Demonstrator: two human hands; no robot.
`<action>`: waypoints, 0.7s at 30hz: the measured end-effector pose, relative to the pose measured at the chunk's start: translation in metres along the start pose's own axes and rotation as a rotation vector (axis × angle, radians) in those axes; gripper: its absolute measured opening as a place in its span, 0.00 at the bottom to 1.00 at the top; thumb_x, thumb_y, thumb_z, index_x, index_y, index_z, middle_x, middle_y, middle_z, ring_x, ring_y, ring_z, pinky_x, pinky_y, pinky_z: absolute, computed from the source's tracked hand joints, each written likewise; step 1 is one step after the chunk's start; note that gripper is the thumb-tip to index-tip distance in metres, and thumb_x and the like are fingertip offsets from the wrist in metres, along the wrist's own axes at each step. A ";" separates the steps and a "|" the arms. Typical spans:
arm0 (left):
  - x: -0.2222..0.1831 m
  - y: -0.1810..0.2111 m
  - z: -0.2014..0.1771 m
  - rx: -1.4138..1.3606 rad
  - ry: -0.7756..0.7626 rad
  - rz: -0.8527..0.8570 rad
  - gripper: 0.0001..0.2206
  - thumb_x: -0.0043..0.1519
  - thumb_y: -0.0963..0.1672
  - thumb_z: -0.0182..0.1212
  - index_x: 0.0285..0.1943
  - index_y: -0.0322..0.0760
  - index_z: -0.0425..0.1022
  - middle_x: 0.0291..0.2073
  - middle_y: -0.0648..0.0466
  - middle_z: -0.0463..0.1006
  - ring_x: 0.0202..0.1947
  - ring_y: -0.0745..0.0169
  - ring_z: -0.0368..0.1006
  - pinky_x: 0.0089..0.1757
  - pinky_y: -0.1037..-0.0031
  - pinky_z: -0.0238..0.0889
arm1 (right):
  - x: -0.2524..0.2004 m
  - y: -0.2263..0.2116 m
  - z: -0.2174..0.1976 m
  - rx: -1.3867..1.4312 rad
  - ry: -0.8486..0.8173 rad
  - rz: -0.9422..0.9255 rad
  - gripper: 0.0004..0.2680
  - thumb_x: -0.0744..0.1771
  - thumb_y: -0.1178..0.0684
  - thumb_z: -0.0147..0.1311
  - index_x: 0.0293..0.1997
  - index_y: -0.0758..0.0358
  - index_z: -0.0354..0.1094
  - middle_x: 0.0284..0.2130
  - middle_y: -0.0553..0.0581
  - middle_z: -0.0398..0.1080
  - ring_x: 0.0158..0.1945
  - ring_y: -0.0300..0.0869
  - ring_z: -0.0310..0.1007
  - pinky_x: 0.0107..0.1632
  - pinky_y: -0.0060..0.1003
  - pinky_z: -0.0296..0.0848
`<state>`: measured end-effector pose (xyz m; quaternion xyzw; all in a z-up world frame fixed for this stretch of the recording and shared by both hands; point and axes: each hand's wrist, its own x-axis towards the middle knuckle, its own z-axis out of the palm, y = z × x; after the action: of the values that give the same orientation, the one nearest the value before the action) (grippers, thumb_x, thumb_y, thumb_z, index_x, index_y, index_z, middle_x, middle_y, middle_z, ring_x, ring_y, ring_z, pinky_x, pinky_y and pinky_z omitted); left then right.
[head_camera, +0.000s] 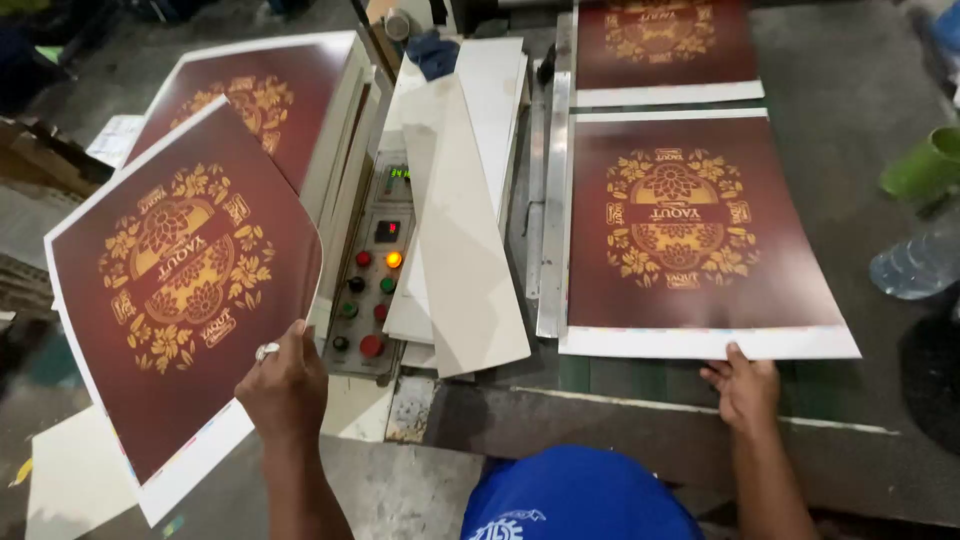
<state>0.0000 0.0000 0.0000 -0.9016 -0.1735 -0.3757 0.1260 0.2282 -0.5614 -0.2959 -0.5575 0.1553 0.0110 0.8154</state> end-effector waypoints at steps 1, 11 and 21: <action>0.001 0.001 -0.001 -0.001 0.008 0.000 0.04 0.68 0.43 0.65 0.47 0.40 0.82 0.20 0.51 0.74 0.22 0.51 0.73 0.27 0.64 0.64 | 0.020 0.000 0.005 0.004 -0.002 -0.007 0.11 0.72 0.56 0.51 0.62 0.61 0.61 0.43 0.55 0.72 0.39 0.44 0.75 0.34 0.40 0.76; -0.013 0.074 0.001 -0.471 0.277 0.058 0.04 0.63 0.40 0.65 0.44 0.33 0.79 0.33 0.46 0.83 0.25 0.54 0.76 0.28 0.65 0.67 | -0.012 -0.012 0.066 -0.176 -0.159 0.223 0.16 0.70 0.54 0.48 0.64 0.74 0.57 0.52 0.69 0.74 0.49 0.52 0.78 0.42 0.45 0.76; -0.029 0.236 -0.002 -0.829 -0.119 0.436 0.24 0.55 0.47 0.67 0.56 0.24 0.72 0.45 0.38 0.79 0.43 0.40 0.79 0.52 0.54 0.68 | -0.120 -0.029 0.179 0.154 -0.669 0.341 0.17 0.70 0.50 0.49 0.64 0.70 0.62 0.50 0.59 0.76 0.49 0.44 0.77 0.48 0.40 0.77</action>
<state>0.0762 -0.2216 -0.0425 -0.9112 0.1776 -0.3257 -0.1790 0.1622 -0.3905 -0.1791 -0.4264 -0.0287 0.3163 0.8469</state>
